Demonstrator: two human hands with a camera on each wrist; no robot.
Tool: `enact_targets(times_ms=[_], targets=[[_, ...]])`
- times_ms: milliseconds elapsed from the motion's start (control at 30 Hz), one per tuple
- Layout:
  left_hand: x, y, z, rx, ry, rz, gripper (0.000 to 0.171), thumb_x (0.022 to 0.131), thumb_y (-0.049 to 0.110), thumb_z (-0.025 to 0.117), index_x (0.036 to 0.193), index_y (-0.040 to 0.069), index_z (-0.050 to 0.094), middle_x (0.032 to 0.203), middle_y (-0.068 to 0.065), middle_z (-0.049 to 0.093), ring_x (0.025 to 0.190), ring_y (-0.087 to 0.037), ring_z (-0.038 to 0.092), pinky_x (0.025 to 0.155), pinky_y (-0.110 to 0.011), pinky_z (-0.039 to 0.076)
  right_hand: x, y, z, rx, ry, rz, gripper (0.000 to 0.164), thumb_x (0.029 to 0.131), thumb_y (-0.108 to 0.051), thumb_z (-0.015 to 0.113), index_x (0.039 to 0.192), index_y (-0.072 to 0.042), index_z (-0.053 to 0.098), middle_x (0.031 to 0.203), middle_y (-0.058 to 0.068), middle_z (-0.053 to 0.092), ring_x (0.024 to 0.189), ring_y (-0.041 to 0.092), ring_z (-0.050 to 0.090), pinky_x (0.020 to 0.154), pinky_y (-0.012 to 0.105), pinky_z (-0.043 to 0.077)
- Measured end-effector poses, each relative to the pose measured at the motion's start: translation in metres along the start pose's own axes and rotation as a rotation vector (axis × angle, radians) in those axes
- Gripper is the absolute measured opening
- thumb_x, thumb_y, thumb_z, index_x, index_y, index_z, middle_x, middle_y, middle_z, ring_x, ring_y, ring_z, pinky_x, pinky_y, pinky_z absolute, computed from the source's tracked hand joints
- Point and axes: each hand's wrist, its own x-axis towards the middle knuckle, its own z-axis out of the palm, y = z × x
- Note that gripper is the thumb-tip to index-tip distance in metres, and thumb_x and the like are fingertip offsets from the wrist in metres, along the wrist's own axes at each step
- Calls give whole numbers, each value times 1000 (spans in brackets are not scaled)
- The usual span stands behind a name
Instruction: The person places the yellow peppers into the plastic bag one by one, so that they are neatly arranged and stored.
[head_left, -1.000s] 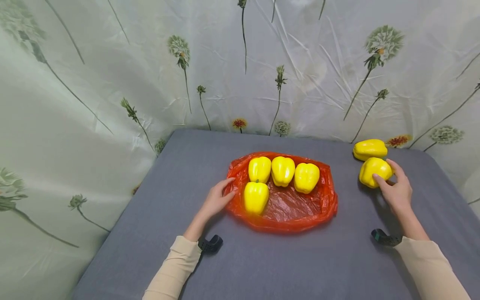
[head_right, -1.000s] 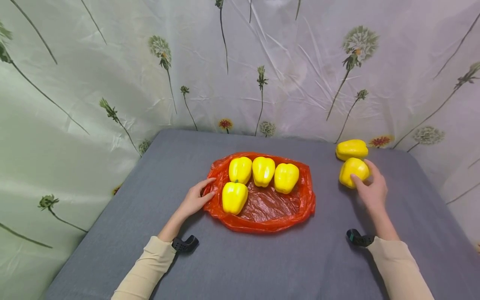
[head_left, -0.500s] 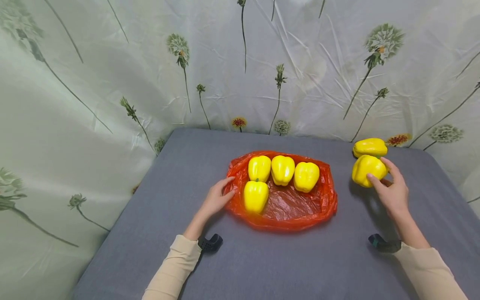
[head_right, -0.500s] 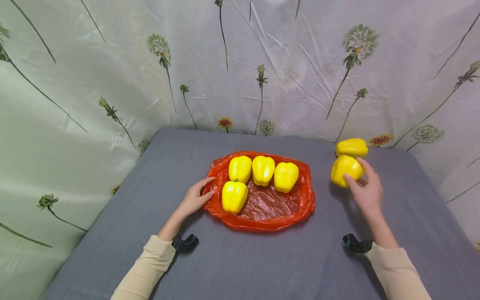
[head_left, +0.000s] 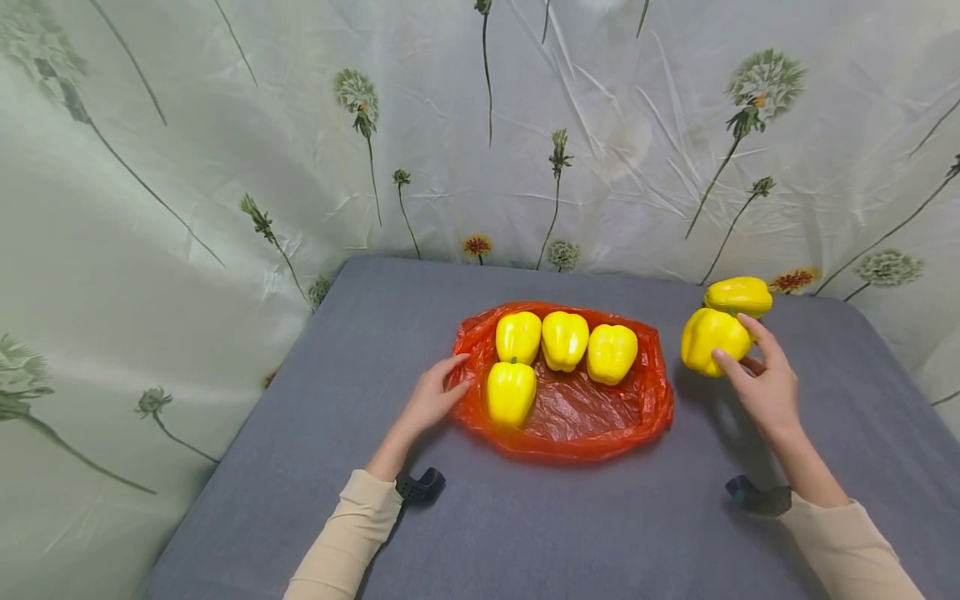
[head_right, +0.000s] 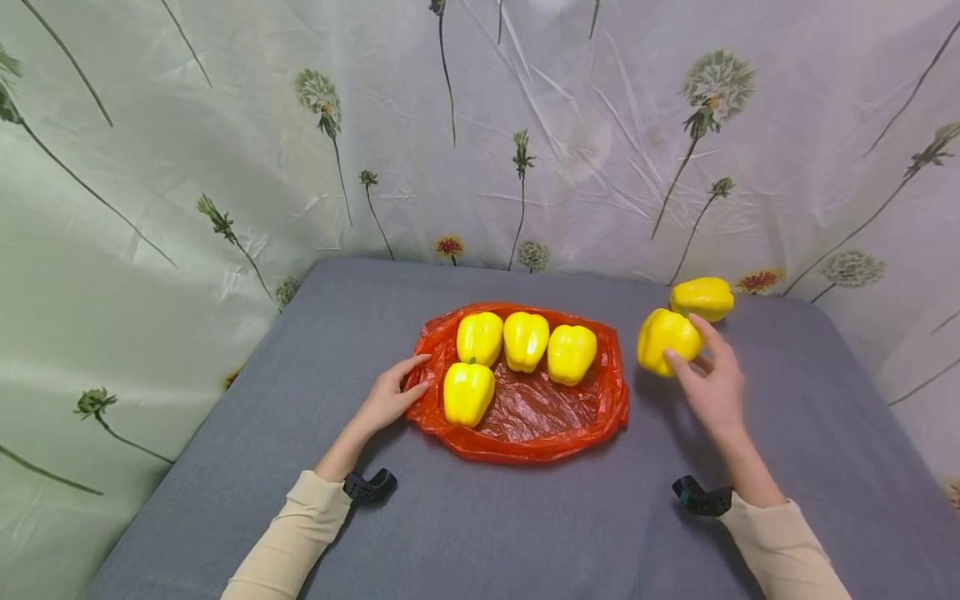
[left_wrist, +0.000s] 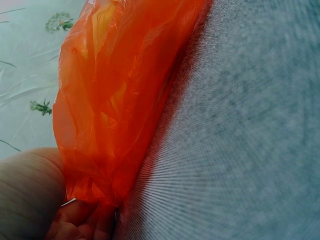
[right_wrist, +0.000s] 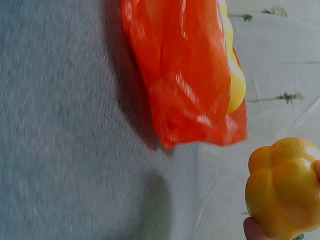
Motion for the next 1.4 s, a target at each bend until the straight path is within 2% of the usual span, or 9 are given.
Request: enact_targets(times_ms=[233, 567, 633, 700, 767, 833, 967, 1133, 1400], targets=[[1, -1, 0, 1, -9, -16, 48, 90, 19, 59, 136, 11, 48, 137, -16, 52, 127, -33, 48, 106, -51, 40, -6, -8, 6, 31, -37, -49, 61, 90, -22, 61, 145, -21, 36, 144, 20, 37, 80, -20, 38, 63, -3, 40], [1, 0, 0, -8, 1, 1, 48, 89, 15, 59, 136, 9, 49, 137, -18, 52, 127, -35, 48, 108, -51, 38, -12, -15, 14, 40, -91, -76, 62, 90, -22, 60, 146, -21, 33, 143, 20, 37, 83, -19, 40, 64, -1, 42], [1, 0, 0, -10, -2, -3, 48, 89, 16, 59, 136, 9, 48, 138, -17, 51, 128, -34, 47, 108, -51, 38, -13, -17, 15, 29, -103, -88, 62, 90, -22, 60, 146, -20, 32, 141, 20, 38, 87, -10, 49, 65, -1, 42], [1, 0, 0, -7, -4, -3, 48, 89, 16, 59, 136, 9, 48, 138, -18, 51, 128, -34, 47, 108, -51, 38, -14, -19, 18, 28, -116, -105, 62, 91, -21, 60, 146, -18, 32, 141, 21, 38, 93, 8, 56, 65, -2, 41], [1, 0, 0, -7, -4, -3, 48, 90, 16, 59, 136, 9, 48, 138, -18, 51, 128, -35, 47, 107, -51, 38, -15, -21, 20, 34, -130, -123, 62, 91, -20, 59, 146, -16, 31, 141, 21, 37, 99, 28, 57, 66, -2, 41], [0, 0, 0, -8, -3, -3, 48, 90, 16, 59, 136, 9, 48, 138, -18, 51, 128, -35, 48, 107, -51, 39, -17, -23, 23, 45, -143, -139, 62, 91, -19, 59, 146, -15, 31, 142, 22, 36, 104, 43, 52, 66, -3, 40], [0, -1, 0, -13, -1, -6, 48, 90, 16, 58, 136, 9, 48, 138, -18, 51, 127, -35, 48, 106, -52, 39, -19, -26, 28, 65, -164, -157, 61, 91, -17, 59, 145, -13, 31, 143, 22, 35, 107, 46, 51, 68, -3, 39], [0, -1, 0, -5, -3, -11, 48, 90, 17, 58, 137, 9, 47, 137, -17, 51, 127, -35, 48, 106, -51, 40, -22, -30, 32, 78, -184, -172, 61, 91, -17, 60, 144, -10, 32, 143, 21, 36, 107, 44, 51, 70, -3, 39], [1, -1, 1, -9, -1, -12, 49, 90, 17, 58, 136, 9, 47, 138, -17, 51, 128, -35, 47, 107, -51, 38, -33, -37, 41, 97, -243, -184, 60, 90, -16, 60, 144, -13, 33, 142, 19, 36, 107, 45, 52, 70, 0, 42]])
